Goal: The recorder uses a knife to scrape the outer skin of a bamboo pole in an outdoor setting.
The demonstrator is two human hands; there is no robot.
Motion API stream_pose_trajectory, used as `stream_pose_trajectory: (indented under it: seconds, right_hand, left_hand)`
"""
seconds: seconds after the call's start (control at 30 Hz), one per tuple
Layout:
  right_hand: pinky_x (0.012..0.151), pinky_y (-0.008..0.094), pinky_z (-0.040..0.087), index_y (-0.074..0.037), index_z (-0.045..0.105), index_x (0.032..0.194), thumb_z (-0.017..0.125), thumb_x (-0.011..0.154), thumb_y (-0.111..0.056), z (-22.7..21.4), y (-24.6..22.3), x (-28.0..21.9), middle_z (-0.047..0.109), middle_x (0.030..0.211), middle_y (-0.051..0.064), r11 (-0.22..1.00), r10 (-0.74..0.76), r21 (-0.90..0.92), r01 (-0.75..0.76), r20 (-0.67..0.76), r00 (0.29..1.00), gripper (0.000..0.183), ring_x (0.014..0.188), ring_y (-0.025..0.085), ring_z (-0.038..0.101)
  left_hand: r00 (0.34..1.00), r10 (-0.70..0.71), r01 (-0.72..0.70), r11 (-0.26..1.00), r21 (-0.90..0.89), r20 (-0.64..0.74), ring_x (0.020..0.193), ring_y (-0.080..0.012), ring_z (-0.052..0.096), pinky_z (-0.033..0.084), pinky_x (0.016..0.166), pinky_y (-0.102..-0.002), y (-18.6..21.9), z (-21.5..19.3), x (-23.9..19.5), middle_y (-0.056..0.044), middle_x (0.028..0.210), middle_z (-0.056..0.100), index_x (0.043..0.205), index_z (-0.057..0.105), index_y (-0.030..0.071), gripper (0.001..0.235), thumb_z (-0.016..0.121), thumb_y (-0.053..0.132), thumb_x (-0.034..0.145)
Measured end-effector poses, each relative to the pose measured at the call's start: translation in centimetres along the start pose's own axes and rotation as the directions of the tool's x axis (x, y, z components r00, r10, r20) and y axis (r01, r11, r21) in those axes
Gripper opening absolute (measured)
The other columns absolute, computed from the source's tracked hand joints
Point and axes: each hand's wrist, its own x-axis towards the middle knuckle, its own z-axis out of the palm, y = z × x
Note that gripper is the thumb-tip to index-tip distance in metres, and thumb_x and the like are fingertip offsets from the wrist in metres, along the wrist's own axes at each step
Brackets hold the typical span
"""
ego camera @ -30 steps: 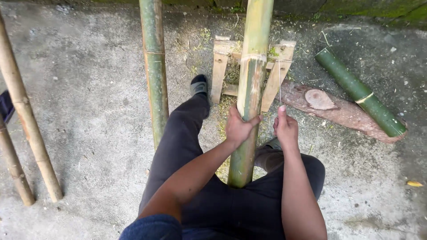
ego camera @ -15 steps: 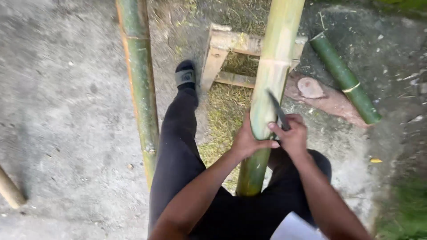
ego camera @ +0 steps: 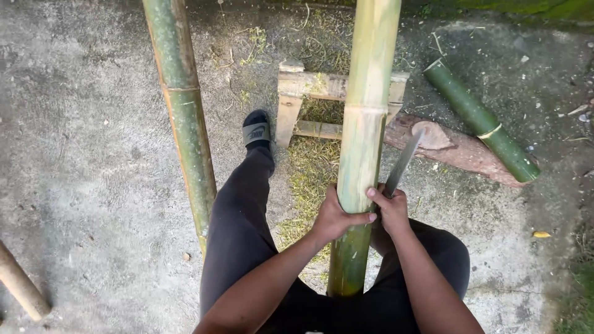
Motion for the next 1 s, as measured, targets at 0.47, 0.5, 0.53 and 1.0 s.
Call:
stream_pose_trajectory:
  seconds: [0.47, 0.5, 0.53, 1.0]
  right_hand:
    - [0.077, 0.037, 0.055, -0.005, 0.054, 0.082, 0.083, 0.076, -0.006, 0.9, -1.3, -4.4, 0.063, 0.087, 0.009, 0.981, 0.139, 0.140, -0.132, -0.042, 0.989, 0.030, 0.081, 0.018, 0.063]
    - [0.076, 0.037, 0.054, -0.004, 0.052, 0.082, 0.085, 0.077, -0.003, 0.8, -1.1, -4.5, 0.060, 0.088, 0.010, 0.965, 0.147, 0.221, -0.142, -0.009, 0.989, 0.034, 0.081, 0.019, 0.061]
    - [0.076, 0.037, 0.054, -0.004, 0.052, 0.082, 0.085, 0.077, -0.003, 1.8, -1.9, -4.2, 0.060, 0.088, 0.010, 0.963, 0.164, 0.216, -0.159, -0.004, 0.986, 0.034, 0.081, 0.019, 0.061]
    - [0.088, 0.038, 0.052, -0.005, 0.059, 0.093, 0.082, 0.100, -0.006, 3.1, -7.6, -0.2, 0.068, 0.101, 0.010, 0.837, 0.289, 0.463, -0.292, 0.079, 0.954, 0.025, 0.096, 0.020, 0.063]
  left_hand:
    - [0.989, -0.143, 0.147, 0.917, -0.372, 0.037, 0.123, -0.0255, 0.066, 0.054, 0.107, -0.037, -1.6, -0.7, -0.2, -0.019, 0.133, 0.065, 0.145, 0.036, -0.007, 0.099, 0.093, 0.017, 0.067]
    - [0.992, -0.107, 0.127, 0.897, -0.424, 0.073, 0.127, -0.0256, 0.064, 0.052, 0.111, -0.037, -2.3, -1.0, 0.1, -0.018, 0.136, 0.064, 0.148, 0.036, -0.005, 0.100, 0.093, 0.015, 0.068]
    - [0.990, -0.122, 0.138, 0.892, -0.430, 0.066, 0.127, -0.0256, 0.064, 0.052, 0.111, -0.037, -2.3, -2.0, 1.0, -0.018, 0.136, 0.064, 0.148, 0.036, -0.005, 0.100, 0.093, 0.015, 0.068]
    - [0.898, -0.435, 0.440, 0.885, -0.149, 0.065, 0.122, -0.0362, 0.067, 0.051, 0.107, -0.044, 0.8, -4.0, 0.4, -0.023, 0.138, 0.065, 0.150, 0.048, -0.004, 0.105, 0.095, 0.042, 0.067]
